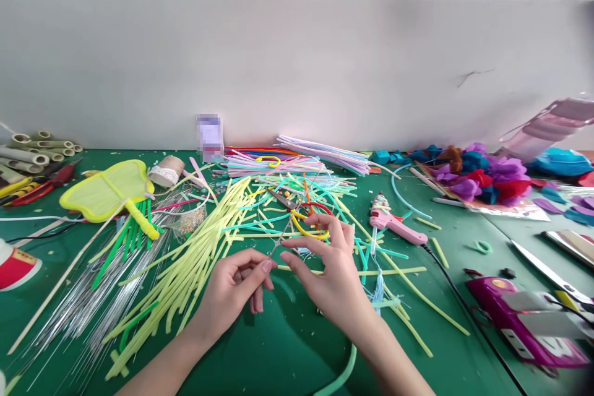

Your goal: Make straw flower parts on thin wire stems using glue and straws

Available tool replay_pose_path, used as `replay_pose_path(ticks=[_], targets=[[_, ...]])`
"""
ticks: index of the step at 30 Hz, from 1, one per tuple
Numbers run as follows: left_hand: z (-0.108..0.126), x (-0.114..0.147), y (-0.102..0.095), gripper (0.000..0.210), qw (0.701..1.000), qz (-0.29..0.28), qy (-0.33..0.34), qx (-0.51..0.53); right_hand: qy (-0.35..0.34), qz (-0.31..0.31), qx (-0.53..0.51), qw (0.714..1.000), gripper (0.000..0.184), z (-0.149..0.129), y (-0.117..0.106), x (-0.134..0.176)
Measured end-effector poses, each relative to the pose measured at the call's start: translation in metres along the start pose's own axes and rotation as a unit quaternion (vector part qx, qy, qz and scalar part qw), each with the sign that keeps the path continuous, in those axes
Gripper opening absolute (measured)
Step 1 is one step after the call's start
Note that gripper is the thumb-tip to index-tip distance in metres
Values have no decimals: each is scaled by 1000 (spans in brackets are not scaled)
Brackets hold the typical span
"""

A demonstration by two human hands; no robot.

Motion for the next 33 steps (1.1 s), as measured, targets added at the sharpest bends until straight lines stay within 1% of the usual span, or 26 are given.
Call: replay_pose_path(ticks=[9,16,20,23,26,29,31,33], targets=[[-2,-1,8,35,1000,-22,-10,3,22,-23,13,999,11,-2,4,2],[-2,2,9,35,999,-32,-13,8,24,2,10,1000,11,2,3,4],[-7,1,9,32,998,-41,-23,43,15,15,13,1000,12,1,2,3],[-10,-2,6,30,996,-26,-22,83,-11,43,8,999,8,-4,-1,2],[-9,-4,1,28,993,5,-10,113,-32,94,15,995,19,-8,-9,1],[-7,-4,-2,25,990,24,-4,136,-49,133,20,990,14,-12,-15,2],[-6,-3,-3,24,988,30,-4,149,-54,134,17,989,11,-12,-14,3],[-5,-3,-4,23,986,34,-5,163,-48,117,5,992,9,-10,-9,2]])
Point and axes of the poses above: each hand's wrist, its own x-axis away from the middle knuckle, its own y-axis out of the palm, z = x × y, the point moved 7 cm from there along -x, towards the middle knuckle, and after that the axes turned 6 degrees about x, right-handed, at the moved point
